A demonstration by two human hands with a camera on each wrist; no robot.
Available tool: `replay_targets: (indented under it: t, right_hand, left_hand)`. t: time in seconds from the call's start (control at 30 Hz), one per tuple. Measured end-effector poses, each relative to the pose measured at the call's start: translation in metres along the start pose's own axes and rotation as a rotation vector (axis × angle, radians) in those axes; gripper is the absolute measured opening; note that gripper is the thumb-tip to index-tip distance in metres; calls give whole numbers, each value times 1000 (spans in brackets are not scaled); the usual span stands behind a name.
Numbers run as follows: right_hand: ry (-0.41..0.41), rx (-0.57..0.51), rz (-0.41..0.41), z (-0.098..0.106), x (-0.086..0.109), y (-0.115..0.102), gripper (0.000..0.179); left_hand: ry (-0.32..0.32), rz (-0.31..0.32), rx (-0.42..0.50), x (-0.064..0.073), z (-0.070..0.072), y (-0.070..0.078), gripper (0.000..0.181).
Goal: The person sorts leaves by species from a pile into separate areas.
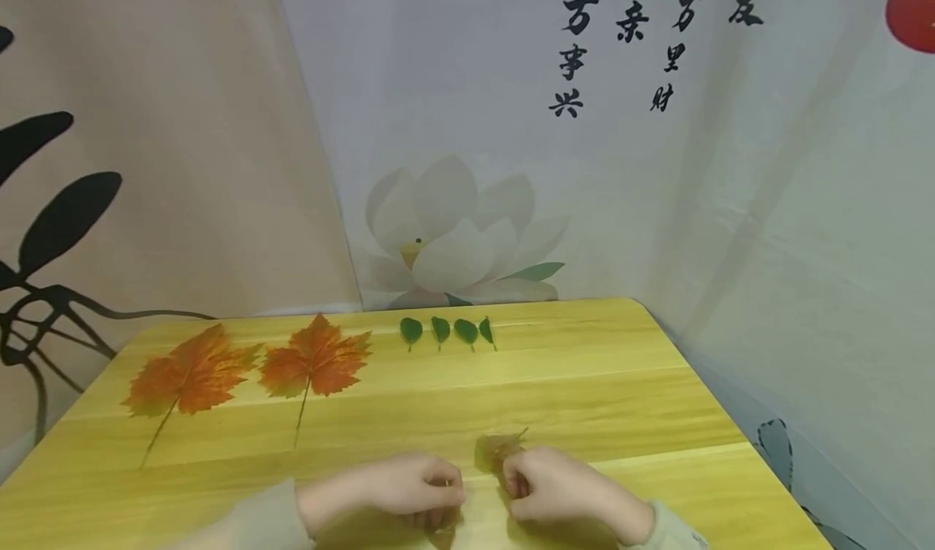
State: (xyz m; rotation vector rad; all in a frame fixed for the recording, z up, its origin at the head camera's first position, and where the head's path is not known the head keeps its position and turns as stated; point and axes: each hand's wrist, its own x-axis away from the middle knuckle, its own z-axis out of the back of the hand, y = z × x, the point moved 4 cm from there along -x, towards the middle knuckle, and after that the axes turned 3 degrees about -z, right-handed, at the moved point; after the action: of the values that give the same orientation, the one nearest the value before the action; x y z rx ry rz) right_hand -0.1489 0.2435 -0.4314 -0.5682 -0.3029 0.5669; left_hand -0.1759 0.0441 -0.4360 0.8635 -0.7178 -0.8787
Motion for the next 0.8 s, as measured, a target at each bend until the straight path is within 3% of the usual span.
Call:
replay_targets:
  t: [0.17,0.43,0.63,0.8]
  right_hand:
    - [2,-74,-15,8,0,3,21]
    - [59,-135,-23,21,3,2,17]
    - [114,-141,-29,29,3,2,11]
    - [139,-239,-29,31,1,2,7]
  left_hand:
    - [65,13,-9,2,0,-2,31]
    - [94,-16,8,6,7,8,32]
    - [111,-38,36,9,15,19,18]
    - [106,-39,91,9,22,22,11]
